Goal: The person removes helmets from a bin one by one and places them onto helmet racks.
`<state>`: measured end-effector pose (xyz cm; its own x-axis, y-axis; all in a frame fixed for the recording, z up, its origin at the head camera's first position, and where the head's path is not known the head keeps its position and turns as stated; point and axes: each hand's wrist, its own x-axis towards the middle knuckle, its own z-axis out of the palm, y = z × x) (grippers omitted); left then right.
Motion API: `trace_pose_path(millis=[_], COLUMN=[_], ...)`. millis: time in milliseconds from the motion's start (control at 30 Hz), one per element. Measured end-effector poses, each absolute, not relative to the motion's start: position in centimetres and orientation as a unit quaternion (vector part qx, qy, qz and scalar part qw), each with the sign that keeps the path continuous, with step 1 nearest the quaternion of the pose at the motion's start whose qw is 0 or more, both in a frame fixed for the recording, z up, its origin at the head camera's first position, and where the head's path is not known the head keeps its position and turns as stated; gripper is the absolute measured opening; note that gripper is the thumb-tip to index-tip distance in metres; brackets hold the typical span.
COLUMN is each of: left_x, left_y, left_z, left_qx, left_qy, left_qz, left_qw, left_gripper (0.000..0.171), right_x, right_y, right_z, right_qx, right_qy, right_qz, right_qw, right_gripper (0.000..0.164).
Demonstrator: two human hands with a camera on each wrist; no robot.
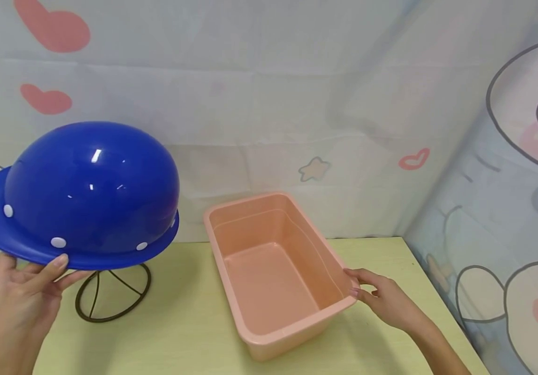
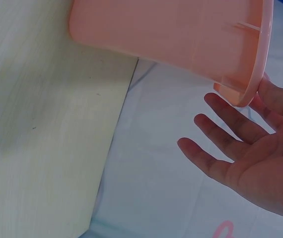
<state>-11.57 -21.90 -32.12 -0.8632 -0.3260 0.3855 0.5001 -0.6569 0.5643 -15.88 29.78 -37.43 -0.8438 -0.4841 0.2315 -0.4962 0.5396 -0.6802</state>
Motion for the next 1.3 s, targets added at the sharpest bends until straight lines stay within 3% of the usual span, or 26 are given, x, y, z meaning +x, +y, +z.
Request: trace_pose_path(millis=[1300], left_x=[-11.9], left_y=[-24.4], left_z=[-33.4], left_qx=[-0.157], left_qy=[-0.214], left_qz=[-0.942], left_qw=[0.205], left_gripper=[0.067], right_x=[-15.9], right_y=[29.6], right_z=[-37.4], right_qx=[0.272], right_qy=[-0.881], right_qz=[0.386], right_qw=[0.007], right_gripper=[0.038])
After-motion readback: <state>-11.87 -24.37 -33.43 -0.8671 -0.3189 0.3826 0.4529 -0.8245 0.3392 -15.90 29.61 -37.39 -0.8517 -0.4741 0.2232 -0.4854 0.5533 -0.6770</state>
